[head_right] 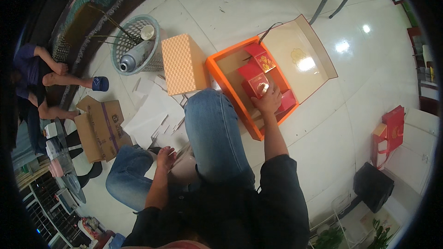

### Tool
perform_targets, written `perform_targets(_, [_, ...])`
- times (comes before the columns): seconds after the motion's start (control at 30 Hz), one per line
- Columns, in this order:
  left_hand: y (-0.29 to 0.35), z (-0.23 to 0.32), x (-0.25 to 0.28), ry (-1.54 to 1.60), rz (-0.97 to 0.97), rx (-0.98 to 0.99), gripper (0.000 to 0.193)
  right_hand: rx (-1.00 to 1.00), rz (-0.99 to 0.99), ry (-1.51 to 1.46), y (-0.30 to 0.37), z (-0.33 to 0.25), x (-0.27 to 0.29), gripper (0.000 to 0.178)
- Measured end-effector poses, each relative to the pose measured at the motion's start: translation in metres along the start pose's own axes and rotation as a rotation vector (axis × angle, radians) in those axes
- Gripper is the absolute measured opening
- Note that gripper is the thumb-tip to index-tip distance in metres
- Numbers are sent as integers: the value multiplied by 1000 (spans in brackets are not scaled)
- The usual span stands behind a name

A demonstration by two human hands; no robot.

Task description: The person assembles small paper boxes by folding flat sheets into rectangular shapes. They handle multiple white and red sheets, fold them into boxes, and place them into a larger container. The person also picks up and places down various boxes and sheets during the process.

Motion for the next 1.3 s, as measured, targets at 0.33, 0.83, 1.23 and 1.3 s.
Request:
perform_targets(0.33, [10,12,-36,-176,-56,6,12,-65,-20,-468,-17,-15,24,94])
perform_targets(0.83, [280,181,-161,-298,-598,-1364,69,681,-746,-1482,157,-163,136,81])
perform_targets(1.23, [278,164,-46,-624,-291,-995,38,372,-1455,-1084,298,-209,66,79])
perform_targets(1.3, [268,145,-38,-506,-384,-863,26,380,-1453,-975,307,-204,61,74])
Point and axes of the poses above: each hand's wrist, its own y-axis away from the middle knuckle, its own x-axis out of the back of the hand, z = x × y, the point moved 5 cm from there along -y, towards the middle knuckle, and after that the axes turned 1 degree about z, right-handed, at the moved point
